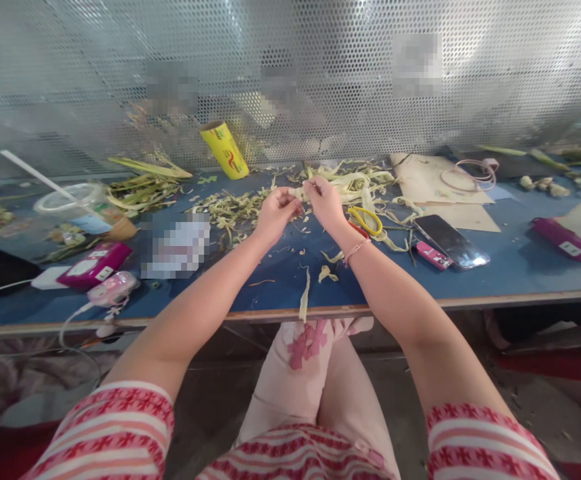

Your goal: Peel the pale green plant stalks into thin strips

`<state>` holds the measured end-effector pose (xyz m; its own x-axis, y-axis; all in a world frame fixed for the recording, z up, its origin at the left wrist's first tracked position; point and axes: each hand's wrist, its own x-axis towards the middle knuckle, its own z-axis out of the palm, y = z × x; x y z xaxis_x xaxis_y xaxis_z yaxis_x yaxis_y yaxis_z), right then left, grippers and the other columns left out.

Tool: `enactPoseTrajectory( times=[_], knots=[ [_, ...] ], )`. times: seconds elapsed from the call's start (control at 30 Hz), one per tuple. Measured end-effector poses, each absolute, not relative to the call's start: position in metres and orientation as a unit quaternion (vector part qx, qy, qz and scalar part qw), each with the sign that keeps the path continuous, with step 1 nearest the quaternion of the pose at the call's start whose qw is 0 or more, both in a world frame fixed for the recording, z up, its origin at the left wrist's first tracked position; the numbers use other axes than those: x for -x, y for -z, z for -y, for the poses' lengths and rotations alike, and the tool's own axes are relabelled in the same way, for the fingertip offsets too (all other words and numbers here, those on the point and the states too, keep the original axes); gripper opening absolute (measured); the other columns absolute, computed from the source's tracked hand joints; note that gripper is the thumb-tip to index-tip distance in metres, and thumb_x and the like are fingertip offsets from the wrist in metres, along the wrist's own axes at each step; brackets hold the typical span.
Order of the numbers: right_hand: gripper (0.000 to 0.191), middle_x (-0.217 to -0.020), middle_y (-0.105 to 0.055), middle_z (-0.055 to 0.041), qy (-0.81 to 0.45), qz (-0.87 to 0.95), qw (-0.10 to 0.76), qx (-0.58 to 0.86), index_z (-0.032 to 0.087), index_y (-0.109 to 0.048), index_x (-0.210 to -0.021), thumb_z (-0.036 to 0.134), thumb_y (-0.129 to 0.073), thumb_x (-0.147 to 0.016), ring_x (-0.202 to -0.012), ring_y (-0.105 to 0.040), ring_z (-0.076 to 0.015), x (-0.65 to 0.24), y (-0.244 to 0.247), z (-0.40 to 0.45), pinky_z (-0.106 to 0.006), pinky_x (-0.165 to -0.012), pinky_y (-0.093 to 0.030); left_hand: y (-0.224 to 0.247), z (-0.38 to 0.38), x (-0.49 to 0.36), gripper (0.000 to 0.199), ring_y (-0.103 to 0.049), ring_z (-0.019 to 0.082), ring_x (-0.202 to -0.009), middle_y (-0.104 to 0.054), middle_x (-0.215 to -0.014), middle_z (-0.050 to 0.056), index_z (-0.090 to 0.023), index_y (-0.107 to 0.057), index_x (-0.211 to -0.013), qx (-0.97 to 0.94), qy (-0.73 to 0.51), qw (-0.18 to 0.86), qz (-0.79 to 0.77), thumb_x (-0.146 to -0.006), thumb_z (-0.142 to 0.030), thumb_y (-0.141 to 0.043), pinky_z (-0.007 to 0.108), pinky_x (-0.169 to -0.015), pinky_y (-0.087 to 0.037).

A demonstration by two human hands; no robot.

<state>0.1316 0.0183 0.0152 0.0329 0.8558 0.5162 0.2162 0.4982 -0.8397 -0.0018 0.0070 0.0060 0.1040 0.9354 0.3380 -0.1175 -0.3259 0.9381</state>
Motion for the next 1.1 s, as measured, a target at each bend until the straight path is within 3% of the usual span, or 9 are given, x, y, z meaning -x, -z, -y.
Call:
enactPoseTrajectory(
  times=[0.2, 0.4, 0.5, 0.57, 0.77, 0.97, 1.1],
  knots=[
    [0.04, -0.055, -0.033, 0.0045, -0.345, 0.594, 0.601, 0.408, 0.025, -0.051, -0.079, 0.065, -0.055, -0.081, -0.049, -0.037, -0.0113, -0.13, -0.01, -0.026, -0.028, -0.049, -0.033, -0.005, -0.005, 0.001, 0.029, -0.06, 0.011, -0.062, -0.058, -0.068, -0.004, -0.021, -0.051, -0.097, -0.607, -0.556, 0.46, -0.332, -0.076, -0.023, -0.071, 0.029, -0.072, -0.054],
    [0.042, -0.056, -0.032, 0.005, -0.366, 0.585, 0.607, 0.395, 0.026, -0.051, -0.083, 0.068, -0.054, -0.081, -0.048, -0.035, -0.0106, -0.127, -0.011, -0.023, -0.028, -0.049, -0.033, -0.005, -0.003, 0.0, 0.031, -0.06, 0.01, -0.061, -0.058, -0.069, -0.006, -0.022, -0.048, -0.096, -0.568, -0.564, 0.507, -0.319, -0.076, -0.021, -0.07, 0.031, -0.076, -0.054],
    [0.042, -0.058, -0.036, 0.0042, -0.347, 0.603, 0.599, 0.397, 0.026, -0.051, -0.083, 0.067, -0.054, -0.081, -0.051, -0.038, -0.0114, -0.125, -0.011, -0.02, -0.028, -0.051, -0.035, -0.006, -0.002, -0.001, 0.02, -0.062, 0.011, -0.067, -0.059, -0.072, -0.004, -0.022, -0.048, -0.092, -0.542, -0.559, 0.54, -0.32, -0.084, -0.032, -0.063, 0.034, -0.079, -0.055],
    [0.041, -0.059, -0.037, 0.0038, -0.337, 0.612, 0.594, 0.398, 0.026, -0.051, -0.082, 0.066, -0.054, -0.081, -0.052, -0.039, -0.012, -0.124, -0.012, -0.016, -0.028, -0.053, -0.036, -0.006, -0.002, -0.002, 0.025, -0.063, 0.012, -0.068, -0.058, -0.071, -0.002, -0.022, -0.048, -0.089, -0.533, -0.562, 0.542, -0.328, -0.089, -0.045, -0.055, 0.034, -0.078, -0.055],
    [0.031, -0.06, -0.041, 0.0032, -0.293, 0.642, 0.585, 0.399, 0.024, -0.052, -0.078, 0.054, -0.056, -0.086, -0.055, -0.042, -0.0123, -0.117, -0.016, -0.004, -0.028, -0.056, -0.037, -0.003, -0.004, -0.002, 0.051, -0.061, 0.014, -0.065, -0.053, -0.065, 0.0, -0.021, -0.048, -0.082, -0.551, -0.612, 0.437, -0.362, -0.078, -0.072, -0.051, 0.03, -0.065, -0.051],
    [0.025, -0.051, -0.042, 0.0067, -0.28, 0.664, 0.573, 0.389, 0.023, -0.053, -0.083, 0.046, -0.054, -0.089, -0.047, -0.043, -0.0101, -0.111, -0.014, 0.0, -0.025, -0.05, -0.036, -0.005, 0.002, 0.0, 0.055, -0.044, 0.008, -0.044, -0.044, -0.054, -0.005, -0.021, -0.043, -0.075, -0.579, -0.637, 0.321, -0.395, -0.076, -0.076, -0.045, 0.024, -0.047, -0.036],
    [0.028, -0.046, -0.042, 0.0089, -0.33, 0.648, 0.572, 0.381, 0.023, -0.051, -0.081, 0.05, -0.06, -0.086, -0.038, -0.041, -0.008, -0.11, -0.014, 0.0, -0.024, -0.043, -0.034, -0.006, 0.001, 0.001, 0.054, -0.039, 0.007, -0.041, -0.041, -0.05, -0.007, -0.022, -0.042, -0.074, -0.572, -0.649, 0.324, -0.384, -0.074, -0.075, -0.05, 0.024, -0.044, -0.032]
  ],
)
